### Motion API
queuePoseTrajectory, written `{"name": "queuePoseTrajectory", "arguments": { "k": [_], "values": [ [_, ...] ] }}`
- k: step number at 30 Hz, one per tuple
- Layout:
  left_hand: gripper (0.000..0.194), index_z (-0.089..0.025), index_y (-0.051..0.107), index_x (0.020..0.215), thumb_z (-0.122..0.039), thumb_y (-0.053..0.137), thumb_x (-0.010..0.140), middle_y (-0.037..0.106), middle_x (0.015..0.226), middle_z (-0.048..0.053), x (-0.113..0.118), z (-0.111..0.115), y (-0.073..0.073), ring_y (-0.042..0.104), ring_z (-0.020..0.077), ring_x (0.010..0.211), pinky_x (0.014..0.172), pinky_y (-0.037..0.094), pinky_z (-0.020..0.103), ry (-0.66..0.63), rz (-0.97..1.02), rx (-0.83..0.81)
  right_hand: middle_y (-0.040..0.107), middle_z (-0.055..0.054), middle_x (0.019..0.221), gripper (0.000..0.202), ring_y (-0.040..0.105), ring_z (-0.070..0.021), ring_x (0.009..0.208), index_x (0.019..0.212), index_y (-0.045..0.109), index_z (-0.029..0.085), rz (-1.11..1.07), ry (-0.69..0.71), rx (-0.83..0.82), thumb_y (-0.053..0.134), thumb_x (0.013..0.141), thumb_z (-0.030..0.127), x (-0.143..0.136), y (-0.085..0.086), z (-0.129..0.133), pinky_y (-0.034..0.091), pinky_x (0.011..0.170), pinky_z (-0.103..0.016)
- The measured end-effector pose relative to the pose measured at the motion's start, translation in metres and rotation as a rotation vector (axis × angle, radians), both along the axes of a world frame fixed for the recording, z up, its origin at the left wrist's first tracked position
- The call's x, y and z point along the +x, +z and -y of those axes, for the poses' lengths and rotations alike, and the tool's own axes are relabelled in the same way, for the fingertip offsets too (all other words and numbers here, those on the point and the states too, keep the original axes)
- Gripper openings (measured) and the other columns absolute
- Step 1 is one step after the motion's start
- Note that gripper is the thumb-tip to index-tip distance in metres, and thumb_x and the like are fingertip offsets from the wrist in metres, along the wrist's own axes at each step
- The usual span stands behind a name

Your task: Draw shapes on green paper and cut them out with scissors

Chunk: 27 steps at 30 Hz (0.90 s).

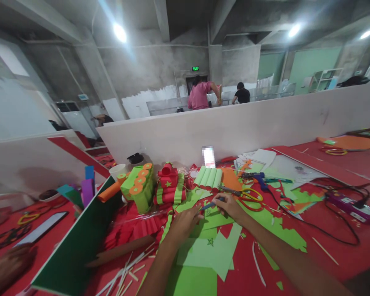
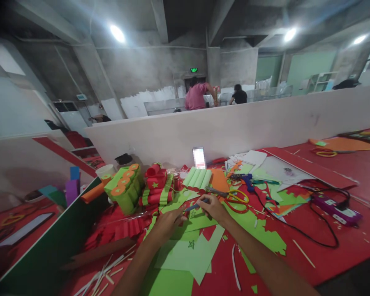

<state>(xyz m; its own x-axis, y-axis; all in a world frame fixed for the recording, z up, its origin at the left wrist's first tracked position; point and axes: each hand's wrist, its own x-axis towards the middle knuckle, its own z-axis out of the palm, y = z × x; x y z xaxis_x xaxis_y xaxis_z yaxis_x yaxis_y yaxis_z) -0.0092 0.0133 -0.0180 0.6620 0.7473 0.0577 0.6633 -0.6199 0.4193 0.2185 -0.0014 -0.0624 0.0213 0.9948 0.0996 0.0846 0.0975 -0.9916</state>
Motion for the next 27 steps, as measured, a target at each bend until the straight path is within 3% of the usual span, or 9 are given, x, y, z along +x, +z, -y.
{"name": "queuePoseTrajectory", "arguments": {
  "k": [6,11,18,27],
  "values": [
    [0.042,-0.029,0.05,0.132,-0.039,0.04,0.092,0.069,0.094,0.004,0.0037,-0.0039,-0.0097,0.061,0.0196,0.083,0.065,0.037,0.023,0.011,-0.004,0.013,0.051,0.006,0.048,0.027,0.043,-0.0057,0.034,0.077,0.062,0.016,0.043,-0.011,0.014,0.063,0.077,0.044,-0.0015,0.0014,0.0006,0.03,0.031,-0.015],
    [0.042,-0.027,0.052,0.13,-0.041,0.038,0.093,0.068,0.09,0.004,0.0039,-0.0025,-0.0061,0.061,0.0194,0.082,0.064,0.036,0.023,0.032,-0.032,0.019,0.051,0.007,0.049,0.026,0.043,-0.0061,0.033,0.075,0.062,0.017,0.047,-0.062,0.028,0.062,0.077,0.042,-0.0013,0.0012,0.0014,0.03,0.03,-0.016],
    [0.038,-0.028,0.055,0.124,-0.043,0.039,0.092,0.068,0.098,0.005,0.0084,0.0005,-0.0085,0.061,0.0224,0.09,0.067,0.037,0.024,0.043,-0.088,0.05,0.049,0.007,0.048,0.022,0.043,-0.0058,0.034,0.076,0.062,0.017,0.109,-0.018,0.063,0.061,0.078,0.039,-0.0034,0.0001,0.003,0.031,0.032,-0.015],
    [0.037,-0.028,0.055,0.123,-0.038,0.036,0.094,0.069,0.093,0.003,0.0073,0.0021,-0.0036,0.062,0.0204,0.085,0.064,0.036,0.023,0.011,0.01,0.018,0.051,0.005,0.056,0.025,0.043,-0.0065,0.039,0.079,0.062,0.018,0.125,0.026,0.09,0.062,0.078,0.043,-0.0051,0.0059,0.0068,0.035,0.035,-0.017]
  ]
}}
